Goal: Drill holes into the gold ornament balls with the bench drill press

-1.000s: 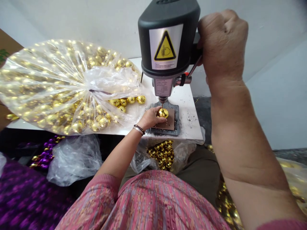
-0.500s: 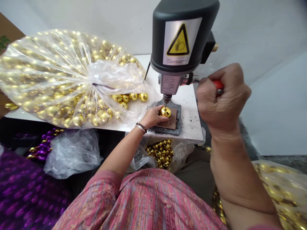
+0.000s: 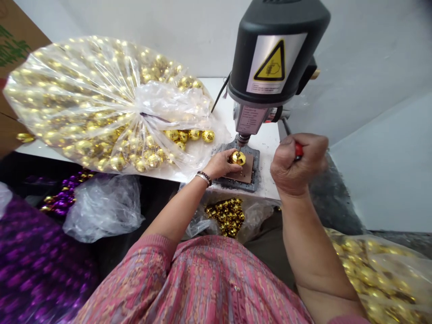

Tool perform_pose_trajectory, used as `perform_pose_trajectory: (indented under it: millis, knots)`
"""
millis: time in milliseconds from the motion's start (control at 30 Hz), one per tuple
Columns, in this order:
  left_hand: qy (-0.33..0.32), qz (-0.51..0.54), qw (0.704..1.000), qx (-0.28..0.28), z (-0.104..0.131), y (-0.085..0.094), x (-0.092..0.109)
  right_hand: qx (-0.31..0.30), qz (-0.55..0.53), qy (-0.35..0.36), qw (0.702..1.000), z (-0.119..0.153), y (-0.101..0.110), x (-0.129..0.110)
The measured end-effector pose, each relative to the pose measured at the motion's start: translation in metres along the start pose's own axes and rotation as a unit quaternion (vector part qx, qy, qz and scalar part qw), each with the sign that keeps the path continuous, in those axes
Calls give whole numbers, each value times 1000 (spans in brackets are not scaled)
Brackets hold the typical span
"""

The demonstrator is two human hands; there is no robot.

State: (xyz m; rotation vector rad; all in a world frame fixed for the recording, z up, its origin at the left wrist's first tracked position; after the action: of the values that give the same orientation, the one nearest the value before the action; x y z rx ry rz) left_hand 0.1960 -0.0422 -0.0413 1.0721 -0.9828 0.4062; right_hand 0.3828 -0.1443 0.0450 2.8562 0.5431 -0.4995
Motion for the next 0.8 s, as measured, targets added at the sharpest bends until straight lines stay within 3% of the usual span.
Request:
perform_pose_trajectory:
  millis: [300, 467, 600, 733, 800]
  knots:
    - [10, 29, 1000, -3, 0, -4, 0, 33, -39, 52, 997, 14, -7, -7]
    - [-8, 52, 999, -1, -3, -8, -8, 56, -28, 10, 998, -44, -15, -7]
    - [-43, 67, 997, -18, 6, -2, -16, -37, -64, -57, 996, -88, -32, 10]
    - [-94, 63, 991, -77, 23, 8, -22, -33, -66, -71, 995, -94, -35, 18]
    - [-69, 84, 993, -52, 26, 16, -26, -34, -77, -76, 994, -91, -33, 18]
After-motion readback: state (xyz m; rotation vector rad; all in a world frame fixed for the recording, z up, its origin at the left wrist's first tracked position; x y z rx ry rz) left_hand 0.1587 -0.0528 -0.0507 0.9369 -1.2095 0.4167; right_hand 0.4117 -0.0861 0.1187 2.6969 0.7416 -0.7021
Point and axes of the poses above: each hand's wrist, its own z-axis away from the middle knuckle, its own y-axis out of the back of the hand, x = y × z, the point moved 4 cm from there along -z, towards the middle knuckle
